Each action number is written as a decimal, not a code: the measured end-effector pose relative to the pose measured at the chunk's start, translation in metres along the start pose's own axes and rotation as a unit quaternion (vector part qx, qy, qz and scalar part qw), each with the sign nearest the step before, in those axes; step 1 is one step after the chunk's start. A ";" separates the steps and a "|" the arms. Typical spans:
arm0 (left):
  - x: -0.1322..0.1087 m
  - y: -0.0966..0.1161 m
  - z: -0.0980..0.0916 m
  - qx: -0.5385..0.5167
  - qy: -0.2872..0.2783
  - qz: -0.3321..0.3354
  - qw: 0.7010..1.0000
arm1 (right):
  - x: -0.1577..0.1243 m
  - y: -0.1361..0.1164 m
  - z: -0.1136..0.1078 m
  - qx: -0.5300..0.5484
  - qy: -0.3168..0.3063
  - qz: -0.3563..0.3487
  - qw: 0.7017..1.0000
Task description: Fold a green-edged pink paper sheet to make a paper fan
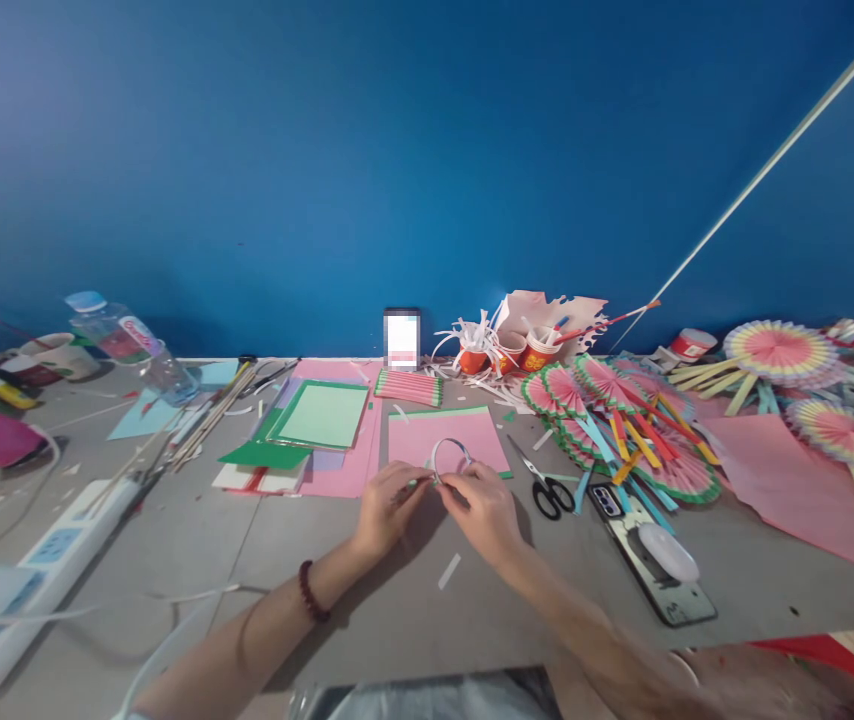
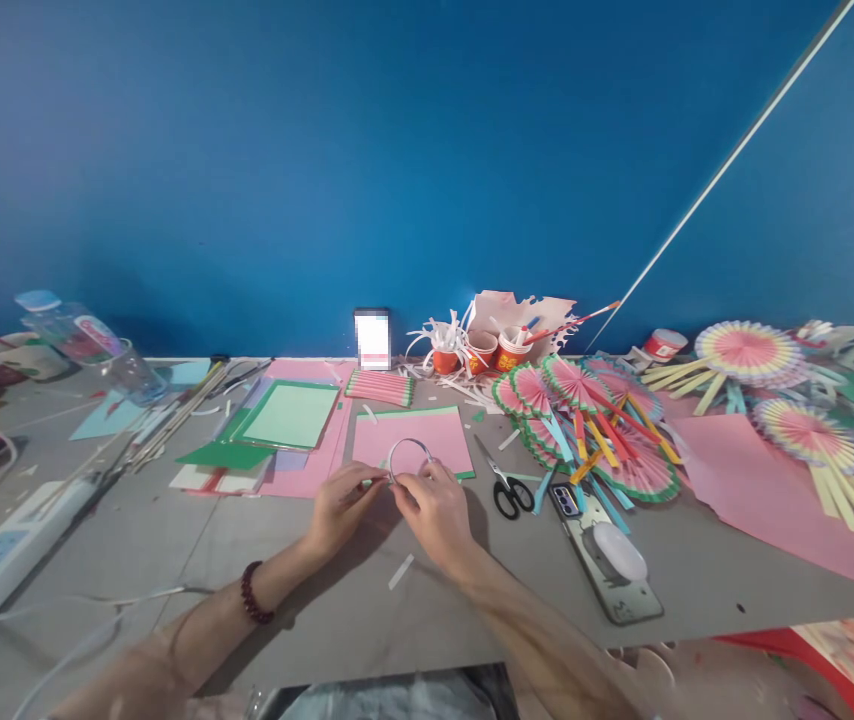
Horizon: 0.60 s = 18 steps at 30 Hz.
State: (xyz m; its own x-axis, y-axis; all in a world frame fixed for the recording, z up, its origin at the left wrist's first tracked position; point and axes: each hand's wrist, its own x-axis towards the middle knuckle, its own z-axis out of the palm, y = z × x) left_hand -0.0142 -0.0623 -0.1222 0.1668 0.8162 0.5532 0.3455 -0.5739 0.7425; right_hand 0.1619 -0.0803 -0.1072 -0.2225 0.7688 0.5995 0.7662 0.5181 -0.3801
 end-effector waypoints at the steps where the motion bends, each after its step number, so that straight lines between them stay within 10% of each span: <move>1: 0.000 0.001 0.000 0.003 0.001 -0.001 1.000 | 0.001 0.000 0.000 0.001 0.003 -0.001 1.000; 18: 0.003 0.011 0.000 -0.013 -0.003 -0.048 0.999 | -0.001 0.006 0.006 0.210 -0.084 0.117 0.967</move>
State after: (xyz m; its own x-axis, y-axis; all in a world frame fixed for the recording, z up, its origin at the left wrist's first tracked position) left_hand -0.0097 -0.0660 -0.1125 0.1394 0.8682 0.4762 0.3359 -0.4939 0.8021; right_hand 0.1630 -0.0762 -0.1141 -0.1946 0.9156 0.3519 0.5035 0.4011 -0.7652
